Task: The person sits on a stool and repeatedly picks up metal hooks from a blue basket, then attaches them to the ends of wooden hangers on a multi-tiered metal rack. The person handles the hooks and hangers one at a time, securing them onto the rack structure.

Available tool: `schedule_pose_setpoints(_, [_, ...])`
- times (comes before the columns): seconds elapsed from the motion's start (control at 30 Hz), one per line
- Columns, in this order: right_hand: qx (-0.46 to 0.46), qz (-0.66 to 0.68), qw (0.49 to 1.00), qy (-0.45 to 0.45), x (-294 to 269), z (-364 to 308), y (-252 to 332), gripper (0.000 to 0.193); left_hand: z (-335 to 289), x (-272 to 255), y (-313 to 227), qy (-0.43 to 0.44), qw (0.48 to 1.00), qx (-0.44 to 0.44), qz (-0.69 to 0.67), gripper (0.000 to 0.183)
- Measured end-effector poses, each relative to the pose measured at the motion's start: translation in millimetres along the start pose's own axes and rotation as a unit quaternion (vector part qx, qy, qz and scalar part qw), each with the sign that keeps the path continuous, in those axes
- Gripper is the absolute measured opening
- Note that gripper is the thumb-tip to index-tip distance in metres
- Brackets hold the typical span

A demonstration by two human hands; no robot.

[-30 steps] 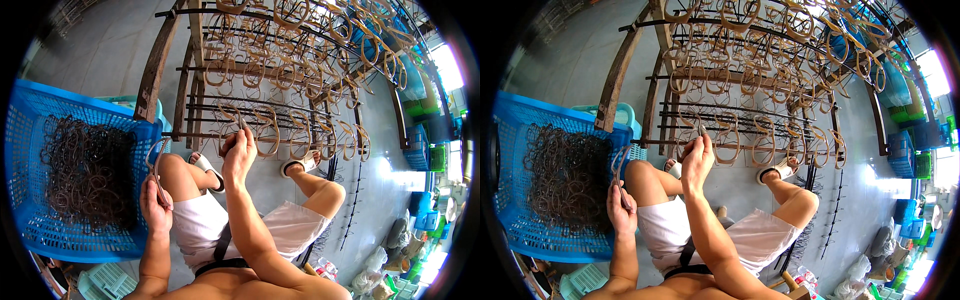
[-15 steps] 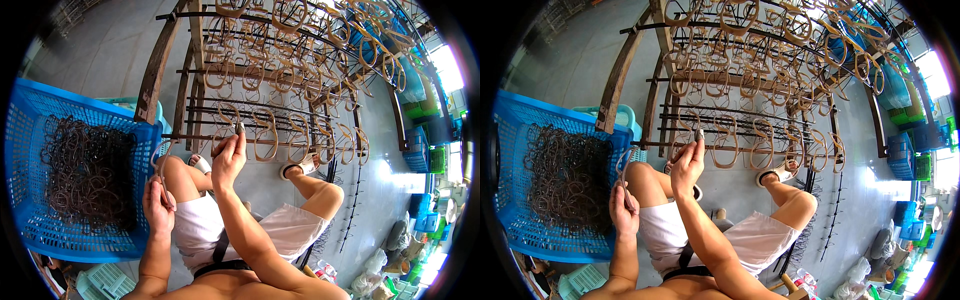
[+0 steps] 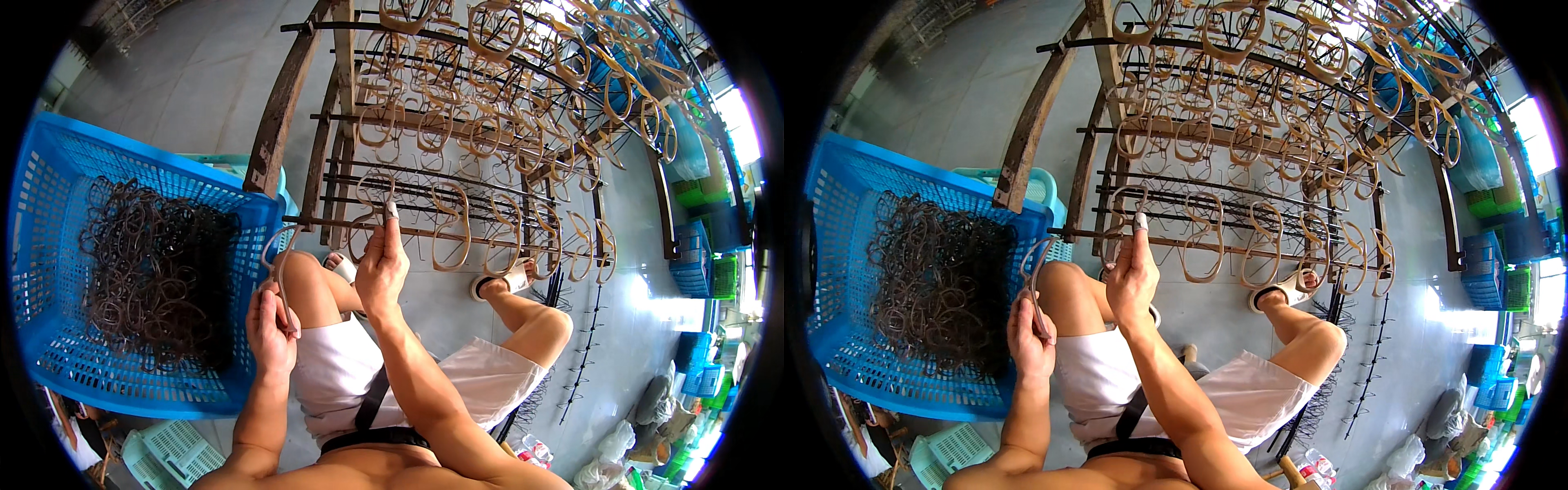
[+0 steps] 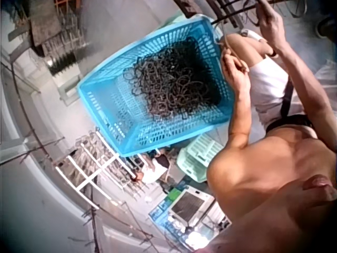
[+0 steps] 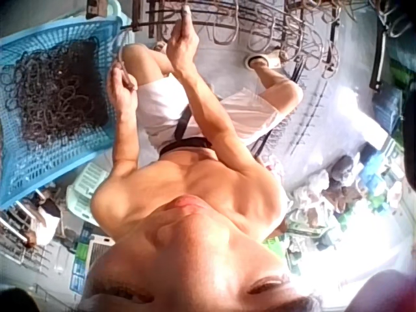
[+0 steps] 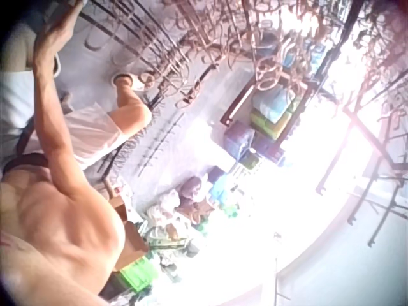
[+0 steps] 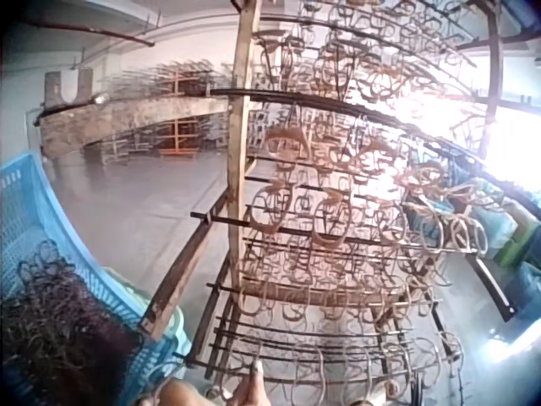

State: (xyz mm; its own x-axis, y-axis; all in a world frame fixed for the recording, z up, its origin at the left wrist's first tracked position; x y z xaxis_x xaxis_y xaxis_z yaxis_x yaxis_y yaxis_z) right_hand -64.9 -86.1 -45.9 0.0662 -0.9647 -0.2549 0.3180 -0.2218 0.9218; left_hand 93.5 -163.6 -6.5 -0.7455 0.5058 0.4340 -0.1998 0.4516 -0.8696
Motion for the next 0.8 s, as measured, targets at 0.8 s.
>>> schedule_pose_setpoints(0.8, [0.254, 0.15, 0.952, 0.076, -33, -10, -2, 0.047, -18, -13, -9, 0.076, 0.988, 0.09, 0.095, 0.03])
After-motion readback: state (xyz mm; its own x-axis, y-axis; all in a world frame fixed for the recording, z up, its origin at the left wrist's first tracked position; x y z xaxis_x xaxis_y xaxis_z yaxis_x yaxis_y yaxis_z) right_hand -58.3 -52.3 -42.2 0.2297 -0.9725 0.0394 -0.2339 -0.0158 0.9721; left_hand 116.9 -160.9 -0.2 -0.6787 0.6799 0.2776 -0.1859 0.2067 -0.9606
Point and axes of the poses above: each hand's wrist, its own z-axis towards the middle knuckle, its own x-axis out of the palm, y = z × x, the point moved 1 cm from there along z, towards the middle knuckle, and after that the axes turned 3 degrees about y, right-handed, at the moved point
